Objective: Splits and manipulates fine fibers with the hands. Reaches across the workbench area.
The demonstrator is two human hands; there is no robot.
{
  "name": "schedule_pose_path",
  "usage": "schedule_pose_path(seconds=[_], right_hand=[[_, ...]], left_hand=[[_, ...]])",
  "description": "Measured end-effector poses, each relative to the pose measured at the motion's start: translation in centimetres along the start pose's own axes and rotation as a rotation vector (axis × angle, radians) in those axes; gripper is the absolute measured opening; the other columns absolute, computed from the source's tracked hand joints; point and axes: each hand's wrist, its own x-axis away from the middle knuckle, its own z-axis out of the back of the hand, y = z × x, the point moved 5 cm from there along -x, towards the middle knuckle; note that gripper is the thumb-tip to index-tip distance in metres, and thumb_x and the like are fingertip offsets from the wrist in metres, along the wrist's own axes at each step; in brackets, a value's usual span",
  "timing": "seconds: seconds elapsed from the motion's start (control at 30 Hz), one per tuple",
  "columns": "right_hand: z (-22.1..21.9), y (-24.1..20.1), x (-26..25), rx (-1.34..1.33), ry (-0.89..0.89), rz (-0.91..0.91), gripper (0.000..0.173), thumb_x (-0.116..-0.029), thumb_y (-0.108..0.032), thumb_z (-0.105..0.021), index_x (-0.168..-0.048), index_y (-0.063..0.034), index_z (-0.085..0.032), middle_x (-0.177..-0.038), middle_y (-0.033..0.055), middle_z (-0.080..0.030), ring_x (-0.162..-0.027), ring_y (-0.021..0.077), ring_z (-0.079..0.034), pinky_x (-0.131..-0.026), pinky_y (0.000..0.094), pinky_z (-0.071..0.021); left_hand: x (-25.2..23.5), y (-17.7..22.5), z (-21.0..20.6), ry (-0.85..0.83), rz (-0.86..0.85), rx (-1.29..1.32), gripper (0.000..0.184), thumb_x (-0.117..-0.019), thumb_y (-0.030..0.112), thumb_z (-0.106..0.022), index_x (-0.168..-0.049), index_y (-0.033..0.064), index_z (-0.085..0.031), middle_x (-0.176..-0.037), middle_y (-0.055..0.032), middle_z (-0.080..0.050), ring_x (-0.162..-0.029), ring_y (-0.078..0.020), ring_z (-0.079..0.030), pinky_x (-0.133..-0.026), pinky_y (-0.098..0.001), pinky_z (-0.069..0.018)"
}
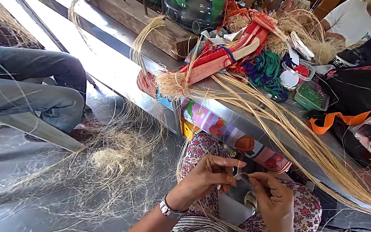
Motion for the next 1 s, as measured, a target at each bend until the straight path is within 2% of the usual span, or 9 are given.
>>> schedule_pose_path(seconds=[0.07, 0.13, 0.2, 0.33, 0.4, 0.47, 0.6, 0.8, 1.0], right_hand=[[0.2, 0.1, 0.1, -0.125, 0.006, 0.027, 0.012, -0.0934, -0.013, -0.07, -0.104, -0.0087, -0.069, -0.065, -0.0089, -0.052, -0.056, -0.0105, -0.045, -0.052, 0.0041, -0.0389], [0.3, 0.1, 0.1, -0.172, -0.011, 0.093, 0.006, -0.0961, -0.015, -0.069, -0.102, -0.0138, -0.068, -0.075, -0.0091, -0.065, -0.063, -0.0097, -0.056, -0.059, 0.0047, -0.0471], [0.2, 0.1, 0.3, -0.132, -0.04, 0.142, 0.006, -0.0975, -0.014, -0.066, -0.099, -0.0118, -0.071, -0.08, -0.0043, -0.068, -0.069, -0.0062, -0.061, -0.065, 0.0069, -0.0512], [0.1, -0.4, 0.3, -0.046, -0.175, 0.167, 0.023, -0.1047, -0.018, -0.055, -0.105, -0.0039, -0.073, -0.085, 0.0017, -0.072, -0.075, -0.0064, -0.063, -0.073, 0.0066, -0.0506], [0.2, -0.4, 0.3, -0.033, -0.191, 0.138, 0.028, -0.1042, -0.027, -0.058, -0.101, -0.0034, -0.072, -0.079, 0.0002, -0.07, -0.07, -0.0089, -0.059, -0.068, 0.0046, -0.0477], [0.2, -0.3, 0.3, -0.007, -0.139, 0.135, 0.022, -0.0982, -0.023, -0.066, -0.094, -0.0028, -0.074, -0.074, -0.0003, -0.068, -0.066, -0.0089, -0.057, -0.063, 0.0038, -0.0464], [0.3, 0.1, 0.3, -0.014, -0.077, 0.14, 0.018, -0.0984, -0.014, -0.064, -0.097, -0.001, -0.075, -0.08, 0.0016, -0.073, -0.074, -0.0065, -0.064, -0.072, 0.0067, -0.052], [0.5, 0.9, 0.4, -0.065, -0.04, 0.13, 0.016, -0.1, -0.016, -0.064, -0.1, -0.0053, -0.075, -0.088, -0.0029, -0.075, -0.08, -0.0073, -0.067, -0.076, 0.0081, -0.0542], [0.1, -0.2, 1.1, 0.024, -0.085, 0.209, 0.017, -0.1011, -0.018, -0.062, -0.099, -0.0056, -0.074, -0.075, 0.0024, -0.066, -0.071, -0.0021, -0.061, -0.069, 0.0078, -0.0488]], left_hand=[[-0.1, 0.0, 0.2, 0.043, 0.023, -0.021, 0.035, -0.0894, 0.0, -0.067, -0.12, 0.0138, -0.076, -0.086, 0.0034, -0.075, -0.068, -0.0031, -0.069, -0.063, -0.0186, -0.0587], [-0.2, 0.0, 0.3, 0.069, 0.041, -0.018, 0.035, -0.089, -0.002, -0.066, -0.118, 0.0128, -0.077, -0.085, 0.0024, -0.076, -0.067, -0.0034, -0.069, -0.064, -0.0186, -0.0587], [-0.1, 0.0, 0.3, 0.089, 0.041, -0.014, 0.034, -0.0883, -0.003, -0.066, -0.117, 0.0117, -0.077, -0.084, 0.0018, -0.076, -0.067, -0.0037, -0.069, -0.063, -0.0187, -0.0591], [-0.1, 0.1, 0.2, 0.079, 0.027, -0.034, 0.034, -0.089, -0.002, -0.065, -0.118, 0.0114, -0.077, -0.084, 0.0031, -0.075, -0.068, -0.0037, -0.07, -0.065, -0.0187, -0.0592], [-0.1, 0.0, 0.1, 0.074, 0.03, -0.052, 0.034, -0.0893, -0.002, -0.065, -0.119, 0.0114, -0.076, -0.085, 0.0039, -0.075, -0.069, -0.0034, -0.07, -0.065, -0.0187, -0.0591], [-0.1, 0.0, 0.0, 0.065, 0.035, -0.063, 0.035, -0.0894, -0.002, -0.064, -0.12, 0.0116, -0.076, -0.085, 0.0042, -0.075, -0.068, -0.0031, -0.07, -0.064, -0.0184, -0.0589], [-0.2, -0.3, -0.4, 0.021, 0.018, -0.03, 0.035, -0.09, -0.002, -0.065, -0.12, 0.0121, -0.076, -0.085, 0.0038, -0.075, -0.068, -0.0028, -0.069, -0.063, -0.0182, -0.0585], [-0.3, -0.5, -0.6, 0.015, -0.02, 0.03, 0.036, -0.0907, -0.001, -0.065, -0.122, 0.0131, -0.075, -0.086, 0.0038, -0.075, -0.068, -0.0024, -0.068, -0.063, -0.0181, -0.0581], [-0.5, -1.0, -0.1, 0.096, -0.068, 0.01, 0.034, -0.0913, -0.003, -0.063, -0.12, 0.011, -0.076, -0.086, 0.002, -0.076, -0.069, -0.0037, -0.069, -0.065, -0.0188, -0.0584]])
